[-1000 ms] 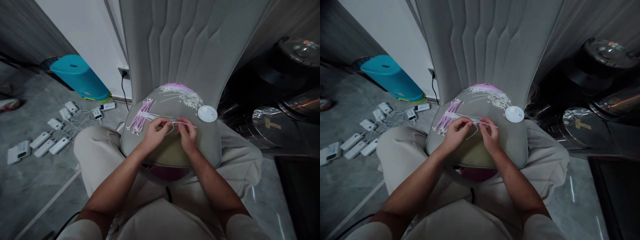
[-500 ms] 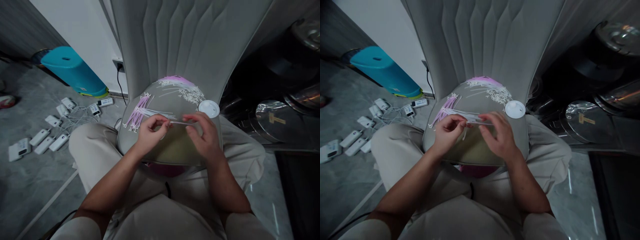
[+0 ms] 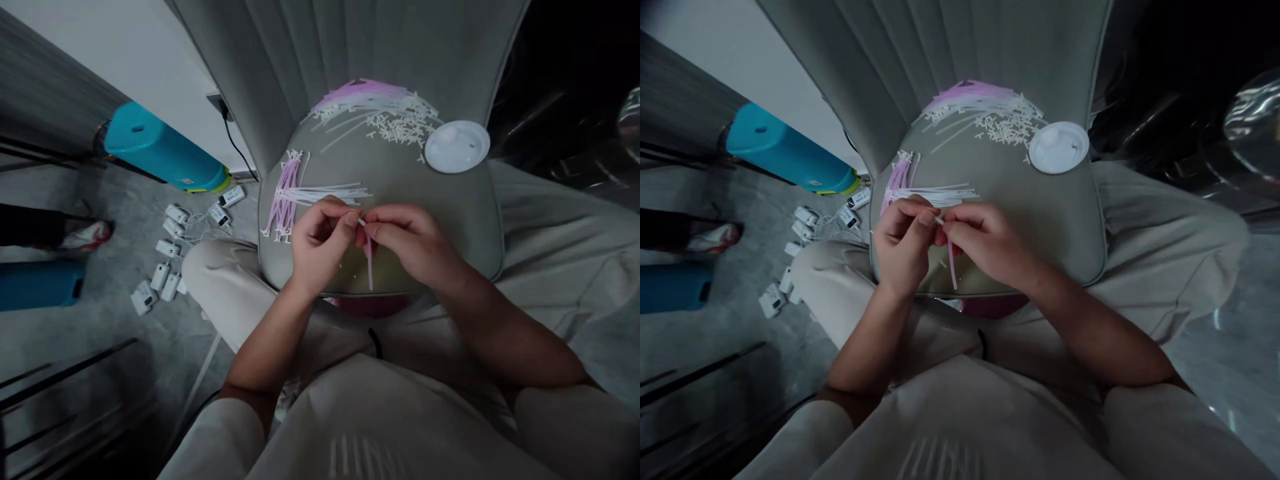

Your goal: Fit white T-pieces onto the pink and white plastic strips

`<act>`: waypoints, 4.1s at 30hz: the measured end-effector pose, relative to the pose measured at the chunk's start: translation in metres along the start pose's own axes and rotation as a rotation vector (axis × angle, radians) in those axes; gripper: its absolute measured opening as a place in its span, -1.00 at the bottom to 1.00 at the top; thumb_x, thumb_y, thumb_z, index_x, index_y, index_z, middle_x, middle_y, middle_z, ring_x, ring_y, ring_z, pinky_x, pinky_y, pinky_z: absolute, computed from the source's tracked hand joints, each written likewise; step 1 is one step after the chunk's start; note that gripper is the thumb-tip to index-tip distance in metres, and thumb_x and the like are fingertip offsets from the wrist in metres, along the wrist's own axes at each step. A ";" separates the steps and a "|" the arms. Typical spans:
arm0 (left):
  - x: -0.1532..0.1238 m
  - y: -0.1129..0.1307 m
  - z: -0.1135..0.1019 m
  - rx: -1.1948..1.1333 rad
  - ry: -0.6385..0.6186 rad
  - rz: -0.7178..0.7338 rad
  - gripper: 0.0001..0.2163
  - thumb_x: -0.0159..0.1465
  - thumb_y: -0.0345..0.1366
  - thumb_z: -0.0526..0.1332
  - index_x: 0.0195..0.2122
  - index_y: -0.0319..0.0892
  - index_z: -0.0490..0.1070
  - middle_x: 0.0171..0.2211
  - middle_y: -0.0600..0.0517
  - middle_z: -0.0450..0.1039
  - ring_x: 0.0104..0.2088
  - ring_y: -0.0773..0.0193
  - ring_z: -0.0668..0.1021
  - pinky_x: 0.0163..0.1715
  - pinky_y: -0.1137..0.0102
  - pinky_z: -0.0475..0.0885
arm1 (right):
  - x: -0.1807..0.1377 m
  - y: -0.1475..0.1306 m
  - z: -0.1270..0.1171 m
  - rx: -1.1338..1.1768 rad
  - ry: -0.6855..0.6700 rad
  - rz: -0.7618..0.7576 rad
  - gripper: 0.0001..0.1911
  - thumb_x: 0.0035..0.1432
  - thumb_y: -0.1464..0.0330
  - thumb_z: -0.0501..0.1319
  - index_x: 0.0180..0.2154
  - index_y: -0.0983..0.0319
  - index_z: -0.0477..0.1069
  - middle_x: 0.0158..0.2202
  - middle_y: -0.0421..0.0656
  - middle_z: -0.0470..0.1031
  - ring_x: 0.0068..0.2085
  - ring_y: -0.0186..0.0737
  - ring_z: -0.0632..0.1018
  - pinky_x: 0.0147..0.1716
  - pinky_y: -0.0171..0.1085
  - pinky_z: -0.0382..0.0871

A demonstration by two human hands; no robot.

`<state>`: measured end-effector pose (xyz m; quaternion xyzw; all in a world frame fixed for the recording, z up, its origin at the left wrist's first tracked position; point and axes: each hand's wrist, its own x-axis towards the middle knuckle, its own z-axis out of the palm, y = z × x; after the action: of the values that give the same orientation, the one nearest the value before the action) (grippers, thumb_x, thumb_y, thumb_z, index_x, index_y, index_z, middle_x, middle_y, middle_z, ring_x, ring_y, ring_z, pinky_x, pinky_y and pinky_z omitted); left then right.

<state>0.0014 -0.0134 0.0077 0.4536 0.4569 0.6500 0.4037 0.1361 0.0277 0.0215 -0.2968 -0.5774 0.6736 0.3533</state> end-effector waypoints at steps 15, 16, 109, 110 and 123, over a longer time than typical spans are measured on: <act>-0.002 0.000 -0.011 0.083 -0.113 -0.009 -0.69 0.27 0.02 0.34 -0.43 -0.09 0.44 -0.44 0.10 0.40 -0.49 0.42 0.41 -0.50 0.46 0.29 | -0.004 0.007 0.014 0.364 -0.042 0.105 -0.65 0.17 0.42 0.12 -0.65 0.22 0.37 -0.69 -0.27 0.32 -0.63 -0.42 0.34 -0.59 -0.36 0.24; -0.002 0.000 -0.011 0.089 -0.110 -0.007 -0.69 0.26 0.03 0.34 -0.43 -0.09 0.44 -0.44 0.10 0.40 -0.49 0.42 0.40 -0.50 0.46 0.29 | -0.004 0.007 0.014 0.363 -0.045 0.102 -0.65 0.18 0.43 0.12 -0.65 0.23 0.37 -0.68 -0.26 0.32 -0.63 -0.42 0.34 -0.59 -0.36 0.24; 0.027 -0.014 -0.015 -0.260 0.339 -0.346 -0.73 -0.09 -0.17 0.41 -0.51 -0.20 0.39 -0.51 0.14 0.43 -0.63 0.51 0.40 -0.62 0.55 0.27 | 0.023 0.057 -0.024 -0.034 0.596 0.045 -0.67 0.12 0.25 0.16 -0.64 0.19 0.27 -0.72 -0.33 0.19 -0.65 -0.45 0.20 -0.62 -0.35 0.04; 0.028 -0.016 -0.015 -0.261 0.340 -0.360 -0.74 -0.09 -0.17 0.40 -0.51 -0.21 0.40 -0.54 0.15 0.41 -0.63 0.50 0.40 -0.62 0.55 0.27 | 0.023 0.059 -0.023 -0.044 0.592 0.047 -0.65 0.13 0.23 0.17 -0.65 0.19 0.25 -0.72 -0.33 0.18 -0.65 -0.45 0.20 -0.62 -0.35 0.03; 0.019 -0.030 0.004 -0.343 0.391 -0.307 -0.73 0.01 -0.12 0.39 -0.45 -0.20 0.42 -0.52 0.15 0.41 -0.54 0.48 0.38 -0.49 0.53 0.31 | 0.007 0.063 0.003 -0.092 0.346 0.000 -0.44 0.08 -0.18 0.20 -0.48 0.20 0.44 -0.59 -0.23 0.36 -0.56 -0.34 0.33 -0.54 -0.29 0.22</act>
<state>0.0031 0.0130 -0.0161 0.1708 0.4729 0.7241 0.4721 0.1211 0.0263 -0.0402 -0.4241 -0.5384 0.5851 0.4335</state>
